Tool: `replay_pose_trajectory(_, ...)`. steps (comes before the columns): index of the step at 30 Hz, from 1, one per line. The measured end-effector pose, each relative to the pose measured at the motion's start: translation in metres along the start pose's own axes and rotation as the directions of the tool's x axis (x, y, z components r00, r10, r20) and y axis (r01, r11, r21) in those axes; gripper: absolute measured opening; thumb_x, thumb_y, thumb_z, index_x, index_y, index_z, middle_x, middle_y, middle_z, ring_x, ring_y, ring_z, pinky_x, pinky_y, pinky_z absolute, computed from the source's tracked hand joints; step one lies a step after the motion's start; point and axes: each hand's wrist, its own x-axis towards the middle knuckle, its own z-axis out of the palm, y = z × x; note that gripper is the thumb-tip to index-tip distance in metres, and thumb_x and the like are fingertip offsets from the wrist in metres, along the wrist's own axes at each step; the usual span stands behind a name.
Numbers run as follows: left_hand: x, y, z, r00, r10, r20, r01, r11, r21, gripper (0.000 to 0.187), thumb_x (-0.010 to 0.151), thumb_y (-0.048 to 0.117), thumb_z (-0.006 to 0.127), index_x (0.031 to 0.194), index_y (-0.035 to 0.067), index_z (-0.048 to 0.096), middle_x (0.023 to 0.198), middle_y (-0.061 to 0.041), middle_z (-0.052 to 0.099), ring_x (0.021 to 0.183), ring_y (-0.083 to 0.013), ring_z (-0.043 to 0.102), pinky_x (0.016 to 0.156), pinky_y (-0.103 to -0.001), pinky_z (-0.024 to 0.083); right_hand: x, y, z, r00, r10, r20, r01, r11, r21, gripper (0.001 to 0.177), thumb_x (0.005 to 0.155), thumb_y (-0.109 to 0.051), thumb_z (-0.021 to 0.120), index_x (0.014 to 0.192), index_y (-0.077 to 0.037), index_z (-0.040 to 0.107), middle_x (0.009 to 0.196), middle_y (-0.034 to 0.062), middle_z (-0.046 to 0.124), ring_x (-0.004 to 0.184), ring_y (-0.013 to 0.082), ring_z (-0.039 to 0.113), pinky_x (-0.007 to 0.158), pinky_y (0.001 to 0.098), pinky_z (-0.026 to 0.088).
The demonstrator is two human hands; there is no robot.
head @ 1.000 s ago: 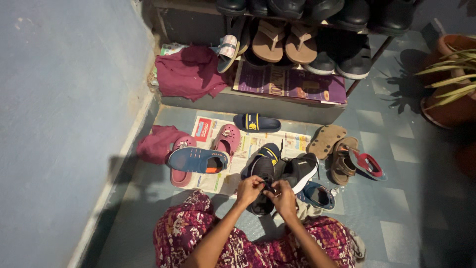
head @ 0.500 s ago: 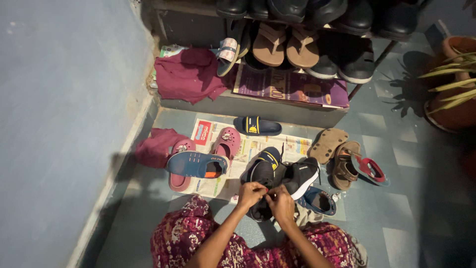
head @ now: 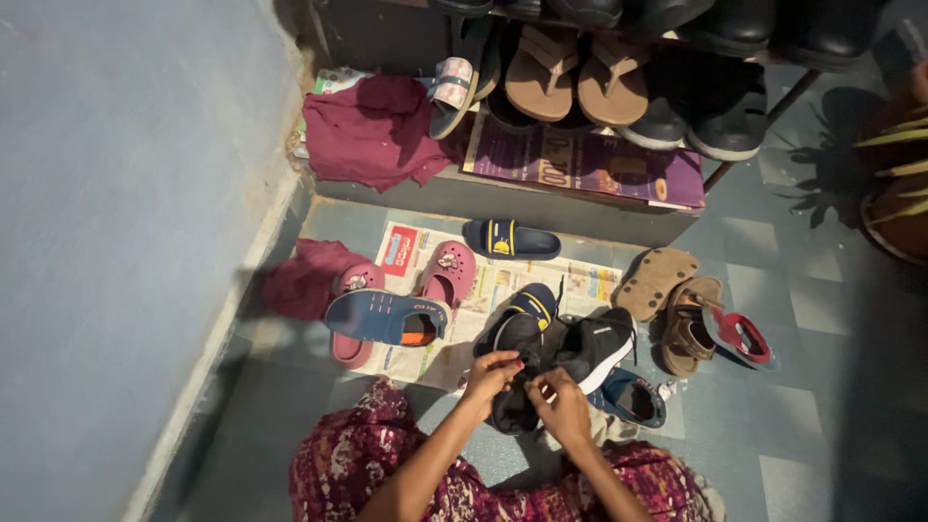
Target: The person sits on the floor and wipes several pairs of shoes and sandals with a cloth. They handle each pair one at a time, wiping the uppers and soles, then place them on a nearby shoe rack. The person also folds a newspaper and places it on the rack.
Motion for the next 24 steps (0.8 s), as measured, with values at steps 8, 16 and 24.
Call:
replay_pose_trajectory(8, 0.009, -0.015, -0.007, 0.912, 0.278, -0.301, -0.249, 0.96, 0.132, 0.026, 0.081, 0.007, 0.081, 0.106, 0.004, 0.076, 0.091, -0.002, 0.077, 0.078, -0.0091, 0.069, 0.07, -0.022, 0.055, -0.007, 0.039, -0.022, 0.991, 0.006, 0.137, 0.019, 0.984, -0.18, 0.017, 0.08, -0.02, 0.073, 0.093, -0.01, 0.078, 0.089, 0.0102, 0.073, 0.073, 0.0268, 0.073, 0.066, 0.0413, 0.057)
replay_pose_trajectory(16, -0.005, 0.006, 0.011, 0.928, 0.346, 0.141, -0.363, 0.923, 0.125, 0.011, 0.092, 0.004, 0.074, 0.103, 0.001, 0.074, 0.096, -0.006, 0.079, 0.084, -0.0108, 0.072, 0.067, -0.025, 0.055, 0.023, 0.094, -0.002, 0.833, 0.344, 0.433, -0.543, 0.654, 0.526, 0.029, 0.098, -0.029, 0.069, 0.092, -0.002, 0.077, 0.079, 0.0064, 0.072, 0.064, 0.0139, 0.065, 0.051, 0.0266, 0.038)
replay_pose_trajectory(24, -0.069, 0.082, 0.027, 0.696, 0.637, 0.332, -0.709, 0.534, 0.461, 0.013, 0.084, 0.003, 0.076, 0.096, 0.004, 0.07, 0.113, -0.013, 0.073, 0.089, -0.03, 0.073, 0.071, -0.036, 0.057, 0.021, 0.101, 0.039, 0.979, 0.088, 0.183, -0.189, 0.72, 0.668, 0.019, 0.088, -0.001, 0.069, 0.106, 0.0, 0.076, 0.096, 0.0034, 0.078, 0.088, 0.0097, 0.069, 0.079, 0.0246, 0.054)
